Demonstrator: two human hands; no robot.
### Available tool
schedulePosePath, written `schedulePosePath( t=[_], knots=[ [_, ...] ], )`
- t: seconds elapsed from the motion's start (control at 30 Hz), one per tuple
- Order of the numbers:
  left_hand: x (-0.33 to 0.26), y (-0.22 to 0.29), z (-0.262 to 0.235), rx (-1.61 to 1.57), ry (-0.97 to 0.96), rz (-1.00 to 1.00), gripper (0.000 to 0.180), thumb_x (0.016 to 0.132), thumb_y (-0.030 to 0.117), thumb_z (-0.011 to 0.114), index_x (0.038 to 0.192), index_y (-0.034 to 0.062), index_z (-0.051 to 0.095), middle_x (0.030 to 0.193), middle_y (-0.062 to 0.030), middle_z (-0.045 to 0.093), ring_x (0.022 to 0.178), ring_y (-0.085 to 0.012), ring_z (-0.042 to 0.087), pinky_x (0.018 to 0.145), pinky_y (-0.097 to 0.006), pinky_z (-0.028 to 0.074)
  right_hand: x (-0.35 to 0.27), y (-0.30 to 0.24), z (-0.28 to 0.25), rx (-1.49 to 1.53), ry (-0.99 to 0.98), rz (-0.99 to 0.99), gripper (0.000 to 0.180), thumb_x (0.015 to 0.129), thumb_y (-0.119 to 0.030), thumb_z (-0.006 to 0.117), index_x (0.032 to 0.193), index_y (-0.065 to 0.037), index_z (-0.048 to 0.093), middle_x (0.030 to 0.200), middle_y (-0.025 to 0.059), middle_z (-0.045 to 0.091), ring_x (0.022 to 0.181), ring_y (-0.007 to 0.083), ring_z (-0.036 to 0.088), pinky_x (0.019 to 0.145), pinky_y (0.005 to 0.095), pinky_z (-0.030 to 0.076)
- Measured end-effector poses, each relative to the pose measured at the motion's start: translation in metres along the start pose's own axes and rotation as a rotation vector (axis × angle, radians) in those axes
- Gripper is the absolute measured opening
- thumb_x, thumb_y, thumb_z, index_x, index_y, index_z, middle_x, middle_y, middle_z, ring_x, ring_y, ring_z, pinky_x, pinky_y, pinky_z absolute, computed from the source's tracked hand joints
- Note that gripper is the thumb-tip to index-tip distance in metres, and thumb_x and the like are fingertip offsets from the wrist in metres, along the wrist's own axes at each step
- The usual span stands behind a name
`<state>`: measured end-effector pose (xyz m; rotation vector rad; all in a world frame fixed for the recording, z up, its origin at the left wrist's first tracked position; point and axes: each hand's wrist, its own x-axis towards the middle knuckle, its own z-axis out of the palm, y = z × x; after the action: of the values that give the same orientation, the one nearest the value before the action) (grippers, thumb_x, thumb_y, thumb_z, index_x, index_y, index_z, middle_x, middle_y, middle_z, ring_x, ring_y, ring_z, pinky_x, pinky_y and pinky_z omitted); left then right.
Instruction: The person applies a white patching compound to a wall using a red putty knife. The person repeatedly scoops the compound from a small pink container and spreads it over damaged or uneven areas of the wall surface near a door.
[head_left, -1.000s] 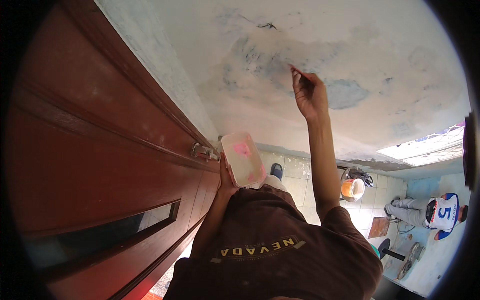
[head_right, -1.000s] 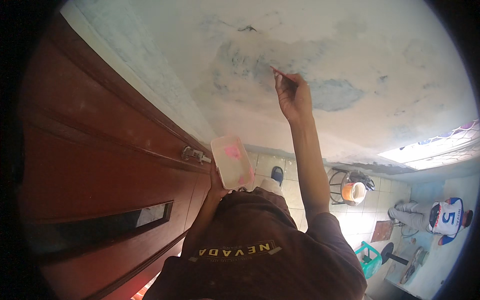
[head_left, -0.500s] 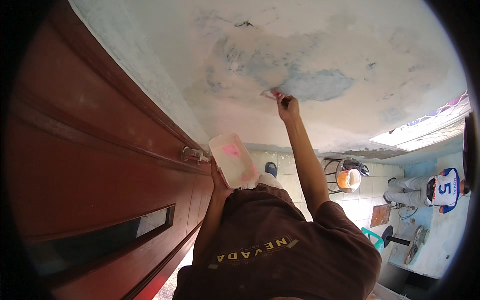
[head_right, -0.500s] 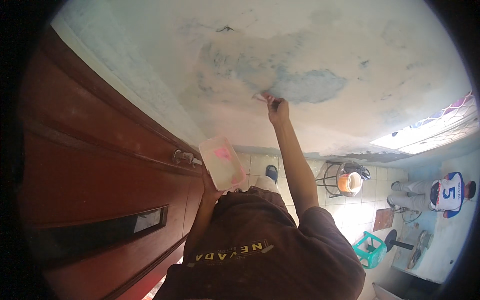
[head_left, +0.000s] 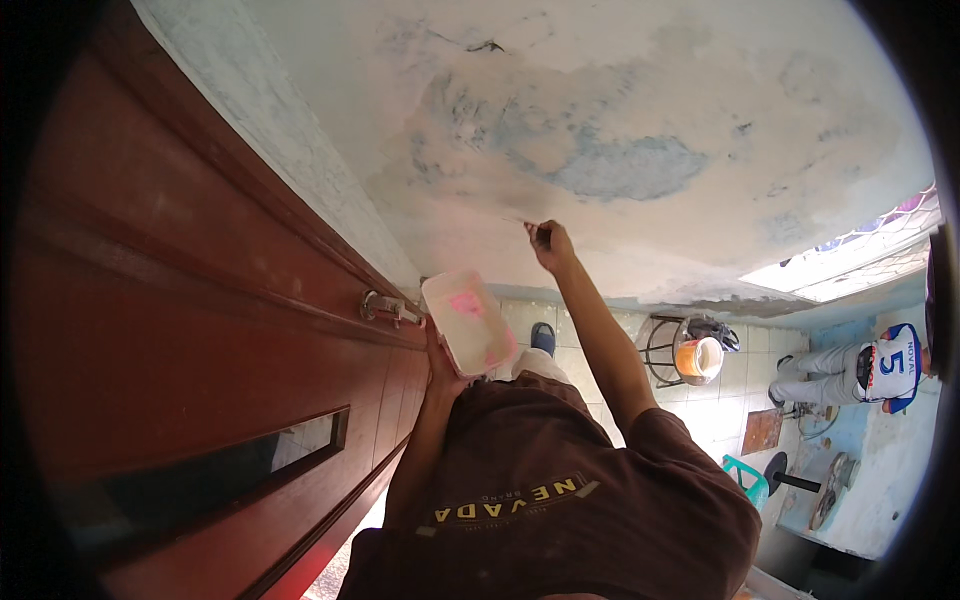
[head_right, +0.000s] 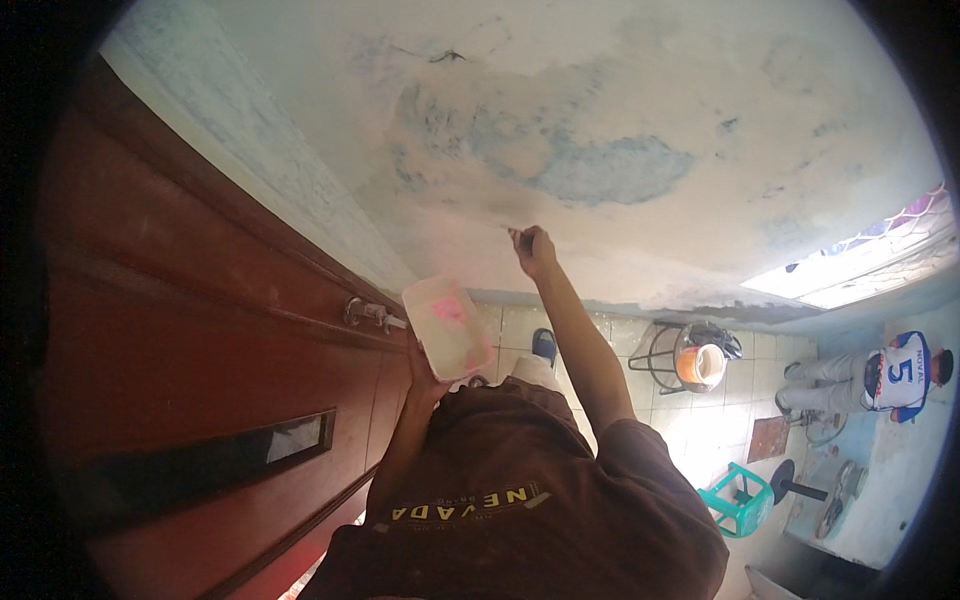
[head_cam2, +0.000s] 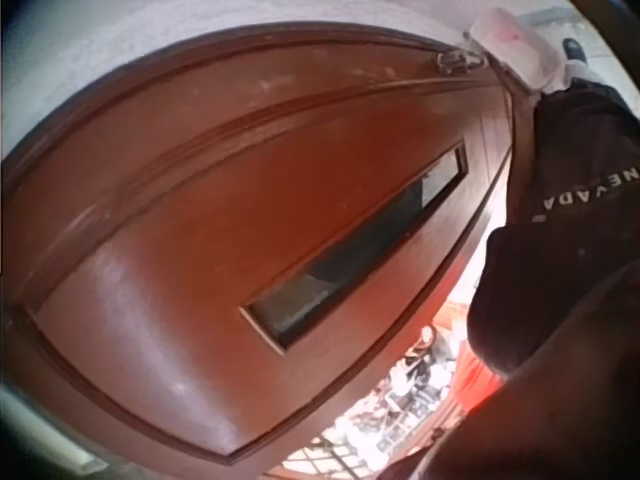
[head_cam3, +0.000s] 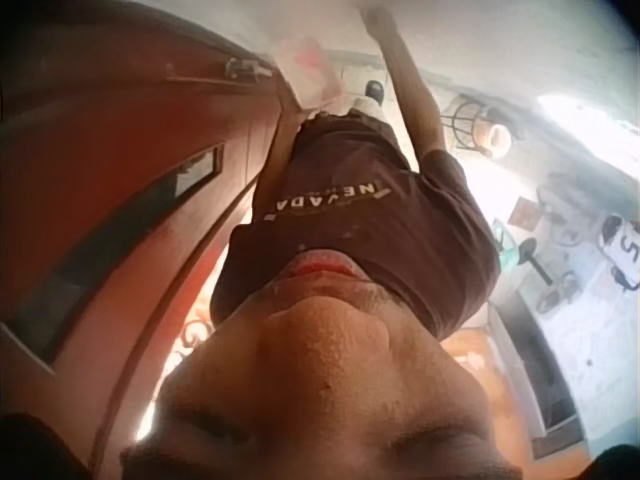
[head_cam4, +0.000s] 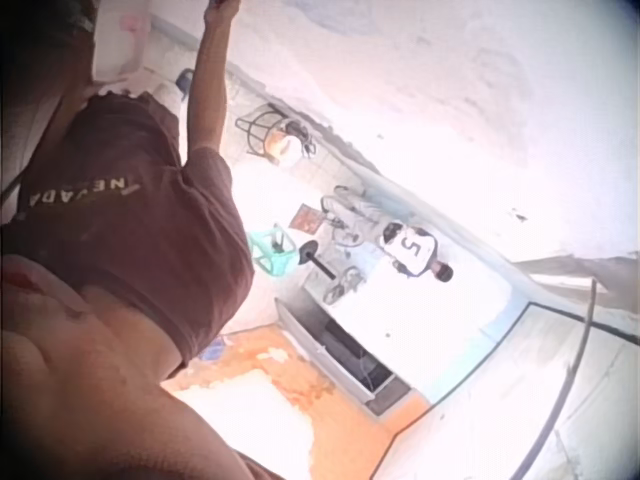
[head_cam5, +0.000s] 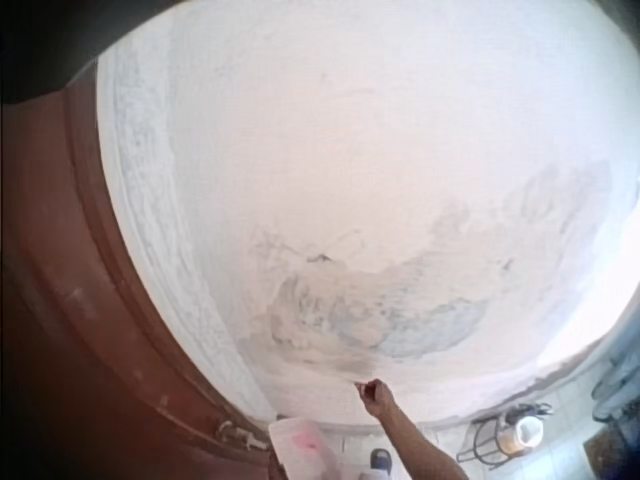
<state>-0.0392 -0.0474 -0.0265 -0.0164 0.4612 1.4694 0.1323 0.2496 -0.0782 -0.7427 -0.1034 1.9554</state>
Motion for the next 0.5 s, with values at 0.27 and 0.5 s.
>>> schedulePosePath(
  t=[0.27,0.5],
  knots=[
    [-0.004,-0.002,-0.007,0.019,0.01,0.066,0.073,0.098,0.069,0.043,0.148,0.0166,0.045,0.138,-0.0085,0.058,0.125,-0.0308,0.06,0.104,-0.058,0.051,-0.108,-0.052,0.138,0.101,-0.187,-0.201,0.019,0.098,-0.003,0.044,0.102,0.012,0.055,0.105,0.0246,0.063,0.088,0.0235,0.065,0.073,0.024,0.06],
    [-0.009,0.003,-0.003,0.057,0.013,0.084,0.082,0.097,0.076,0.036,0.153,0.016,0.038,0.145,-0.0101,0.053,0.131,-0.0306,0.055,0.105,-0.055,0.05,-0.045,0.014,0.025,-0.047,0.049,-0.068,0.022,0.095,-0.003,0.046,0.098,0.014,0.059,0.099,0.0245,0.069,0.079,0.022,0.067,0.07,0.0223,0.061]
  ],
)
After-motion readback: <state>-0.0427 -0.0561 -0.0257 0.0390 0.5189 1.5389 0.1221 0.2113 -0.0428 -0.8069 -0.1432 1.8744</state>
